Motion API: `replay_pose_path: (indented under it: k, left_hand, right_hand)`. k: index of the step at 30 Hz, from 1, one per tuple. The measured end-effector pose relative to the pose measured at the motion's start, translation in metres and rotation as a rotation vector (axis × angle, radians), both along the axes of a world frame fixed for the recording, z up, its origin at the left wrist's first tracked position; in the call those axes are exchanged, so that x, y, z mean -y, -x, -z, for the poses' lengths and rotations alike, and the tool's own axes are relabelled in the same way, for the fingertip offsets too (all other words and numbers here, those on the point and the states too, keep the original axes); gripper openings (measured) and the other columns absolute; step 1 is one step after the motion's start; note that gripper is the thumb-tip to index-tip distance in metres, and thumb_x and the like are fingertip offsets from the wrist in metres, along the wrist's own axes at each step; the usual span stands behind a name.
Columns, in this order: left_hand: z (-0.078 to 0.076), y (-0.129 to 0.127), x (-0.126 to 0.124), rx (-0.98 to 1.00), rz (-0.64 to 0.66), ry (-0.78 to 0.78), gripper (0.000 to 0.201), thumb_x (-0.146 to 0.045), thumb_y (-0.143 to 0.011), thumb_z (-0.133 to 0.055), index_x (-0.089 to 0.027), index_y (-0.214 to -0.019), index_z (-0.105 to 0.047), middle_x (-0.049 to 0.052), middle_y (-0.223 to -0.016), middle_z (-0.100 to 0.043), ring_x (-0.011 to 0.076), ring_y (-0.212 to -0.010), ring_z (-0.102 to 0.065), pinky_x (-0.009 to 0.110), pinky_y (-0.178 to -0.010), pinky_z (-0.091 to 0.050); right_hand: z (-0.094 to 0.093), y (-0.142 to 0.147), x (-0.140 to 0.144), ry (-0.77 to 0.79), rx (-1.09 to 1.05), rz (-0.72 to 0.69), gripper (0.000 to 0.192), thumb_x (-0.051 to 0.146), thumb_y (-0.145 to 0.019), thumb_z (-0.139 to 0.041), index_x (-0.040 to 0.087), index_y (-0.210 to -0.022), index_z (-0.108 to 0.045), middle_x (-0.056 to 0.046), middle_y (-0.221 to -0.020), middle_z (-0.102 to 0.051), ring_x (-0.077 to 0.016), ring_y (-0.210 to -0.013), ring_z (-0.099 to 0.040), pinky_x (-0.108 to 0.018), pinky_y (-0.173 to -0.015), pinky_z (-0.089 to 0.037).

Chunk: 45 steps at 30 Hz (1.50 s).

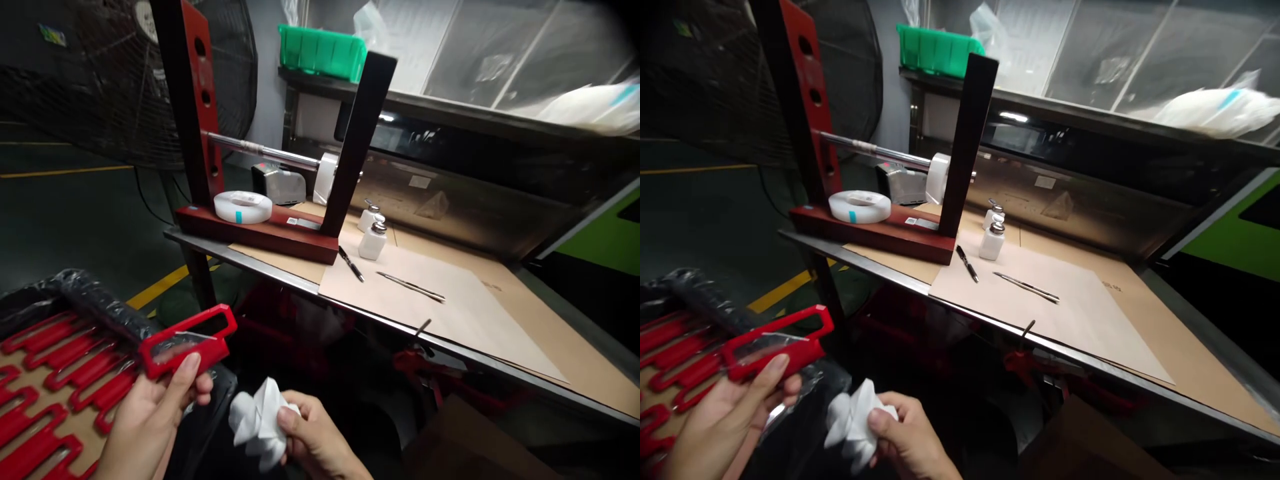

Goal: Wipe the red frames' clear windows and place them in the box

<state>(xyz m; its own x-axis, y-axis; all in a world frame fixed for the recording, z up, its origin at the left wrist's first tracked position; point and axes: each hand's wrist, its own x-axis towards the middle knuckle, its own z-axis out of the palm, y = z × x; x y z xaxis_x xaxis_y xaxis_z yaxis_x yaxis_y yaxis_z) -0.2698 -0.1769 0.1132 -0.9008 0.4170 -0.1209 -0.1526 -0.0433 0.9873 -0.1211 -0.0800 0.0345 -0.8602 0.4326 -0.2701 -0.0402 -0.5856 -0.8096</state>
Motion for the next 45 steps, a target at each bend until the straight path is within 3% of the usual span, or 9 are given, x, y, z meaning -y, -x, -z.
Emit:
replay_pose_path:
  k: [3,6,11,16,23,28,32,40,45]
  left_hand:
    - [0.007,-0.004,-0.007,0.042,0.026,-0.038,0.028,-0.047,-0.066,-0.072,-0.025,-0.077,-0.061,-0.002,-0.061,-0.063,0.0167,-0.060,-0.058,0.027,-0.056,-0.051]
    - [0.013,-0.010,-0.015,-0.007,0.000,-0.031,0.031,-0.047,-0.068,-0.071,-0.024,-0.086,-0.061,-0.004,-0.062,-0.063,0.0147,-0.061,-0.057,0.024,-0.061,-0.050]
    - [0.024,-0.017,-0.024,-0.068,0.041,0.002,0.031,-0.045,-0.072,-0.069,-0.024,-0.091,-0.059,-0.004,-0.064,-0.064,0.0149,-0.061,-0.059,0.023,-0.058,-0.049]
    - [0.034,-0.018,-0.024,-0.052,0.067,0.003,0.029,-0.043,-0.073,-0.068,-0.024,-0.090,-0.055,-0.006,-0.061,-0.060,0.0151,-0.054,-0.056,0.024,-0.049,-0.047]
    - [0.030,-0.020,-0.027,-0.045,0.006,-0.031,0.030,-0.041,-0.072,-0.070,-0.023,-0.093,-0.059,-0.005,-0.069,-0.063,0.0135,-0.061,-0.057,0.023,-0.059,-0.048]
    - [0.016,-0.020,-0.027,0.017,-0.038,0.008,0.029,-0.043,-0.067,-0.073,-0.022,-0.081,-0.059,-0.004,-0.061,-0.059,0.0135,-0.049,-0.051,0.024,-0.043,-0.042]
    - [0.007,-0.020,-0.026,0.031,-0.073,0.050,0.031,-0.047,-0.064,-0.075,-0.022,-0.069,-0.056,-0.005,-0.053,-0.054,0.0121,-0.042,-0.045,0.024,-0.037,-0.036]
    - [0.004,-0.020,-0.021,0.012,-0.093,0.062,0.032,-0.050,-0.065,-0.072,-0.021,-0.064,-0.060,-0.005,-0.048,-0.052,0.0106,-0.041,-0.043,0.022,-0.036,-0.036]
    - [-0.006,-0.021,-0.018,-0.033,-0.096,0.141,0.041,-0.053,-0.062,-0.072,-0.020,-0.049,-0.052,-0.004,-0.040,-0.048,0.0109,-0.037,-0.041,0.022,-0.033,-0.032]
  right_hand:
    - [-0.019,0.015,0.010,0.034,-0.053,0.013,0.054,0.049,-0.053,-0.082,0.010,-0.084,-0.062,0.000,-0.063,-0.055,-0.0068,-0.049,-0.046,-0.019,-0.048,-0.037]
    - [-0.032,0.026,0.014,-0.038,-0.071,0.066,0.047,0.053,-0.062,-0.076,0.016,-0.080,-0.053,0.004,-0.059,-0.052,-0.0060,-0.046,-0.042,-0.018,-0.045,-0.032]
    - [-0.039,0.034,0.015,-0.330,0.005,0.142,0.046,0.061,-0.076,-0.059,0.015,-0.068,-0.055,0.004,-0.055,-0.044,-0.0071,-0.048,-0.036,-0.020,-0.046,-0.028]
    - [-0.044,0.036,0.018,-0.571,0.003,0.197,0.040,0.050,-0.081,-0.058,0.015,-0.064,-0.067,-0.003,-0.071,-0.055,-0.0142,-0.068,-0.049,-0.025,-0.062,-0.037]
    - [-0.039,0.042,0.024,-0.388,0.013,0.203,0.052,0.058,-0.083,-0.050,0.015,-0.054,-0.050,0.003,-0.054,-0.032,-0.0088,-0.054,-0.027,-0.024,-0.049,-0.022]
    - [-0.051,0.037,0.024,-0.307,-0.092,0.053,0.027,0.038,-0.067,-0.069,0.015,-0.075,-0.059,0.002,-0.064,-0.043,-0.0089,-0.057,-0.032,-0.022,-0.052,-0.027]
    - [-0.057,0.035,0.026,-0.375,-0.051,0.070,0.015,0.026,-0.067,-0.063,0.017,-0.074,-0.054,0.003,-0.066,-0.045,-0.0092,-0.058,-0.036,-0.021,-0.053,-0.030]
    - [-0.048,0.038,0.033,-0.151,-0.090,0.042,0.049,0.061,-0.068,-0.064,0.015,-0.063,-0.051,0.003,-0.057,-0.040,-0.0069,-0.052,-0.029,-0.021,-0.048,-0.025]
    - [-0.050,0.030,0.033,-0.109,-0.154,-0.115,0.036,0.046,-0.063,-0.076,0.013,-0.064,-0.062,0.002,-0.059,-0.046,-0.0073,-0.054,-0.035,-0.021,-0.051,-0.028]
